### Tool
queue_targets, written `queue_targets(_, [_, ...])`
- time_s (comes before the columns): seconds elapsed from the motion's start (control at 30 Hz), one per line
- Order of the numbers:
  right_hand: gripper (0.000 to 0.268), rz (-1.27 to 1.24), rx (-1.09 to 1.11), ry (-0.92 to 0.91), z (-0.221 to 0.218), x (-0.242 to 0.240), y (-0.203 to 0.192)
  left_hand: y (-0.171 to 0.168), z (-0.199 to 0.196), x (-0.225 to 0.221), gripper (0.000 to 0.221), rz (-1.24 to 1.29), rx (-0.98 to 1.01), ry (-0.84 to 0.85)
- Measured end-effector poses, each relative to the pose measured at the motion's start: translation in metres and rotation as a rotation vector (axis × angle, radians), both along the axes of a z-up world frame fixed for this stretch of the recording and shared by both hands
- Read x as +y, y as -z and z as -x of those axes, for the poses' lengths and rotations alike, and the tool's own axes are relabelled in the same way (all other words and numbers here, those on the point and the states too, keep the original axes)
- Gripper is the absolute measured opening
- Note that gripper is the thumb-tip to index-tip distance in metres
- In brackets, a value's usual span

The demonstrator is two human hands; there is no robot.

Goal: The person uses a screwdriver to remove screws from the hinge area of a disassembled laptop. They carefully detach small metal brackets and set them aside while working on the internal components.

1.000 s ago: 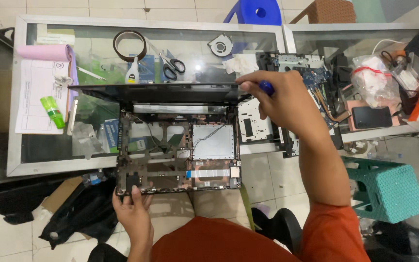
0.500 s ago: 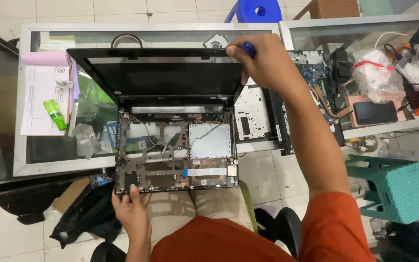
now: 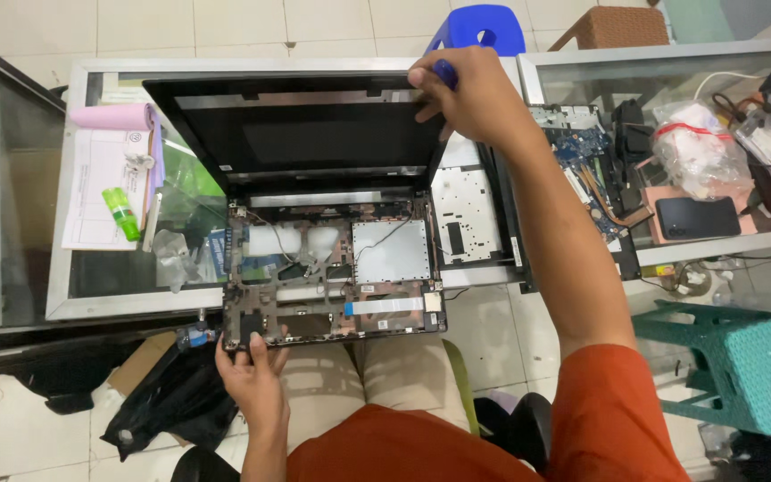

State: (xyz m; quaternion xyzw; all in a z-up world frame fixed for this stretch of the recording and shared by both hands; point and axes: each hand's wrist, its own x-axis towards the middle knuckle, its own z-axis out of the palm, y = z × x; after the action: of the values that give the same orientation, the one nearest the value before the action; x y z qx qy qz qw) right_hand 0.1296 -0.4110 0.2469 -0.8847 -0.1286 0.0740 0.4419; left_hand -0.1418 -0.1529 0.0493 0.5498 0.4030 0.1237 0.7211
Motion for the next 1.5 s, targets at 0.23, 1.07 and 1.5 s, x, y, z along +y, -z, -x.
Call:
queue_targets(0.23, [0.02,0.031,0.002,0.006,-0.018,0.001,0.007,-0.002,-0.004,0.007,0.058,0.043,-0.008,0.029])
queue_targets(1.07, [0.05,0.466,-0.007,0.09,0.107,0.008,0.105,0.015,0.003,0.007,0.069,0.147,-0.121,0.005])
queue_targets(1.5, [0.047,0.694,0.099,0.148,0.111,0.013,0.156,0.04,0.006,0.024,0.072,0.353,-0.224,0.015])
